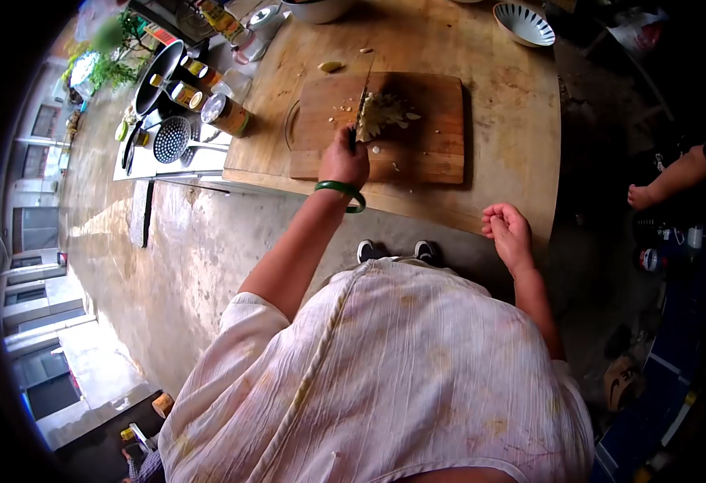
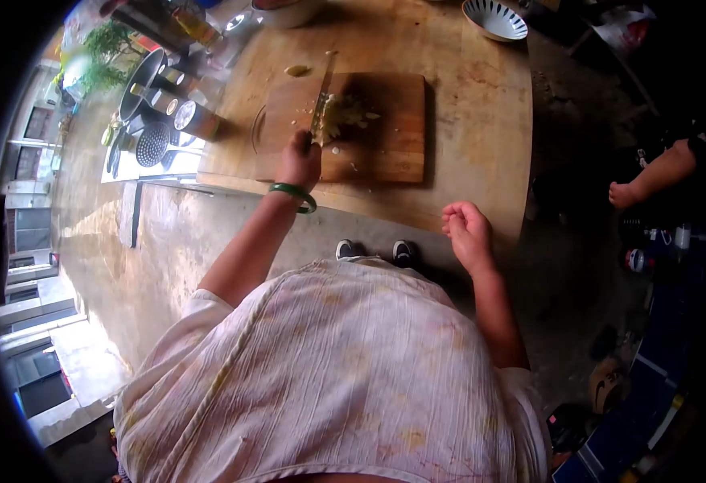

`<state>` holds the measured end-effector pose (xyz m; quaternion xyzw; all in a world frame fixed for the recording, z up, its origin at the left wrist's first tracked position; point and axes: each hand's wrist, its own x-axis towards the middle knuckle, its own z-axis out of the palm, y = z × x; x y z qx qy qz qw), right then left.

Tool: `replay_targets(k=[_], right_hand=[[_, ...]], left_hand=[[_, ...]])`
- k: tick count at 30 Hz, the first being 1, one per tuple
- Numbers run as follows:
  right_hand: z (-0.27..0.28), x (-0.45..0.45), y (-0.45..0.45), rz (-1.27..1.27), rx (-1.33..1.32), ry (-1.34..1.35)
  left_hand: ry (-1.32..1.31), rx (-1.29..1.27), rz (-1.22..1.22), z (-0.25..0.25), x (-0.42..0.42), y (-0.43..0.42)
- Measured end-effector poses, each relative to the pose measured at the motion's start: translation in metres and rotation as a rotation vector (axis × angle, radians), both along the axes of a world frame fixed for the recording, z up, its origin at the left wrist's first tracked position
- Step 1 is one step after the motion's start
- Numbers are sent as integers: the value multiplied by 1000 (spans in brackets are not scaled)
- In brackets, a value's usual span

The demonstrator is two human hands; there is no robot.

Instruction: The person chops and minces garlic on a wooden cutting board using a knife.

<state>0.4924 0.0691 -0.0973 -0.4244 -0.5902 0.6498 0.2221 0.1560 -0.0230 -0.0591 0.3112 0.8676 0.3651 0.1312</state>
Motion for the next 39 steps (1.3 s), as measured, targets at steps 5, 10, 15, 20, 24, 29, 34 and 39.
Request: replay_targets(k=[5, 10, 15, 20, 24, 29, 34, 39], right_hand=[[3, -30, 4, 42, 36, -43], [-10, -88, 27, -29, 350, -74], [-16, -156, 49, -95, 549, -247], [-29, -220, 45, 26, 422, -60], [5, -214, 41, 19, 341, 33], [13, -139, 22, -261, 140, 101], [3, -87, -41, -318, 57, -63], [-17, -110, -91, -249, 380, -322]], left_hand=[[273, -74, -176, 18, -53, -25], [369, -206, -196, 35, -77, -32], [258, -219, -118, 20, -67, -42], [172, -210, -227, 33, -58, -35], [194, 38, -407, 42, -74, -43], [-173, 35, -816, 65, -109, -49], [-493, -61, -1091, 41, -130, -30], [-379, -253, -1263, 43, -143, 1]])
